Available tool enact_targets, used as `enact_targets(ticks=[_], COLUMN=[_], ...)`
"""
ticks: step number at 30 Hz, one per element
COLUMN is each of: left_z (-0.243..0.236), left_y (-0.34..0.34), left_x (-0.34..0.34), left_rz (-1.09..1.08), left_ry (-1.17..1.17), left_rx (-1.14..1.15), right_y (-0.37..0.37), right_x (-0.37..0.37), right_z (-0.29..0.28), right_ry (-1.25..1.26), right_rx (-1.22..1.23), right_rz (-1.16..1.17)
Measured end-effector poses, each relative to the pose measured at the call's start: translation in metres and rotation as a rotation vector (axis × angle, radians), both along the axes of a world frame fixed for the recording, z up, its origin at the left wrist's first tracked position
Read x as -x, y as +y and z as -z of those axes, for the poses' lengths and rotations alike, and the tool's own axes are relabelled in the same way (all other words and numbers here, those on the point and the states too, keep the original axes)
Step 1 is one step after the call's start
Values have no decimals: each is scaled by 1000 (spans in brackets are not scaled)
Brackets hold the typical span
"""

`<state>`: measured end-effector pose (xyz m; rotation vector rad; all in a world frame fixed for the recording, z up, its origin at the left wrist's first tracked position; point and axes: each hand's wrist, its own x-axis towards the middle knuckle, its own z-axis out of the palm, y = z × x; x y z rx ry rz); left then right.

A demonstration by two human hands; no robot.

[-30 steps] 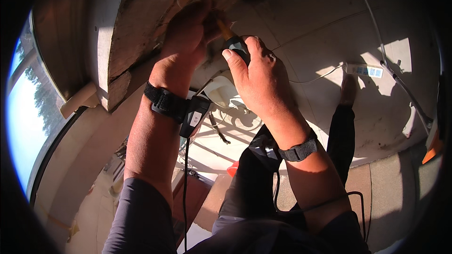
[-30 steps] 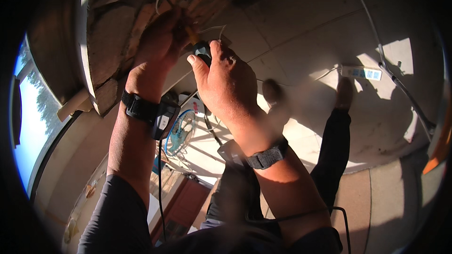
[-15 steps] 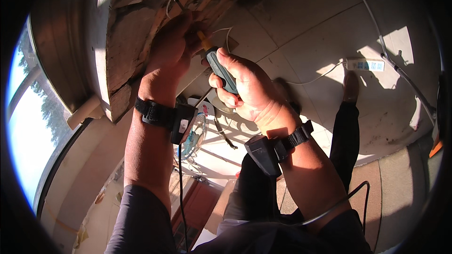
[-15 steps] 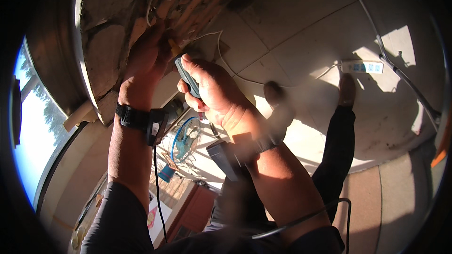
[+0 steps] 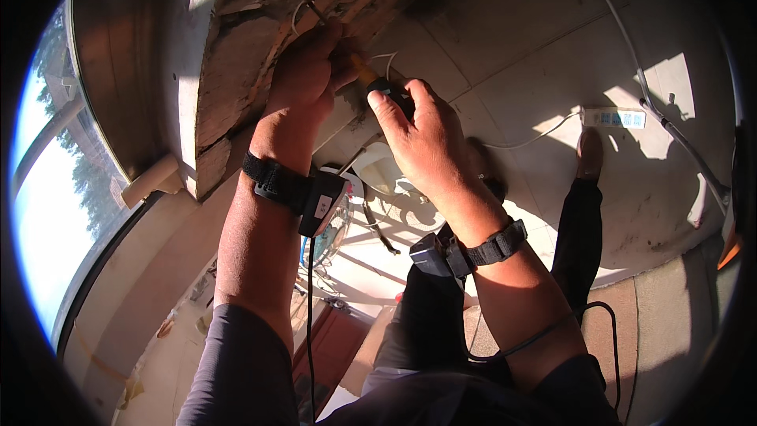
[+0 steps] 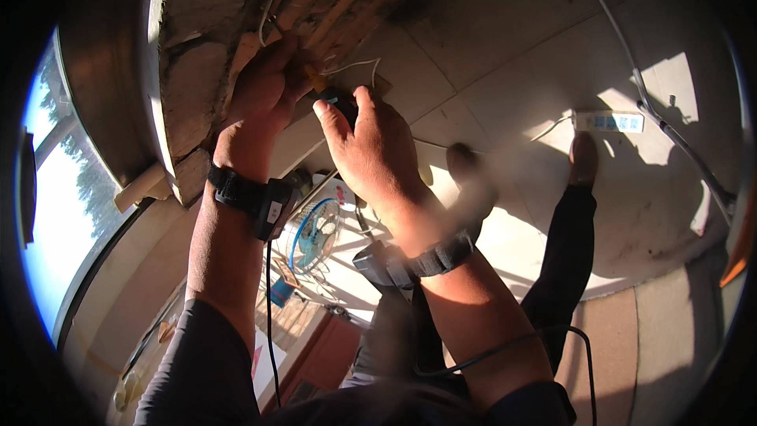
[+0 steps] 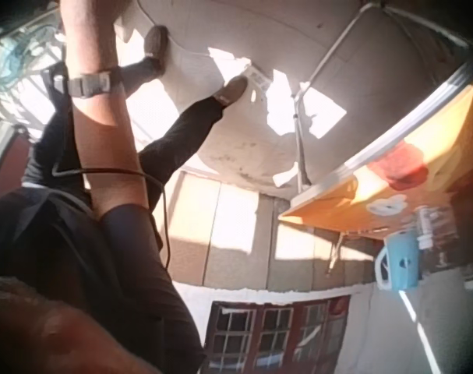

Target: The person moves a pressure cooker, walks to a storage area to retrieve a screwdriver, and returns to a brick wall to tighten a screw on an electrical fixture. The task involves handling a pressure cooker, a screwdriver, and a wall-mounted electrical component.

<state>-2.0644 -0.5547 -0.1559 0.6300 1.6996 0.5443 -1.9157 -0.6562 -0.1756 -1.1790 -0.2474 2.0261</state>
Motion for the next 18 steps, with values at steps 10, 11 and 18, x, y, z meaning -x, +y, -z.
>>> enact_targets(ticks=[10, 11, 18], left_z=[2, 3, -4], left_y=[-2, -3, -2], left_x=[2, 1, -3], left_rz=[2, 10, -9], left_ry=[-36, -21, -122], left_rx=[-2, -2, -2], right_y=[4, 4, 3], right_x=[2, 2, -1], right_z=[-4, -11, -5], right_ry=[-359, -711, 605], right_rx=[-190, -370, 368], right_rz=[-100, -182, 97])
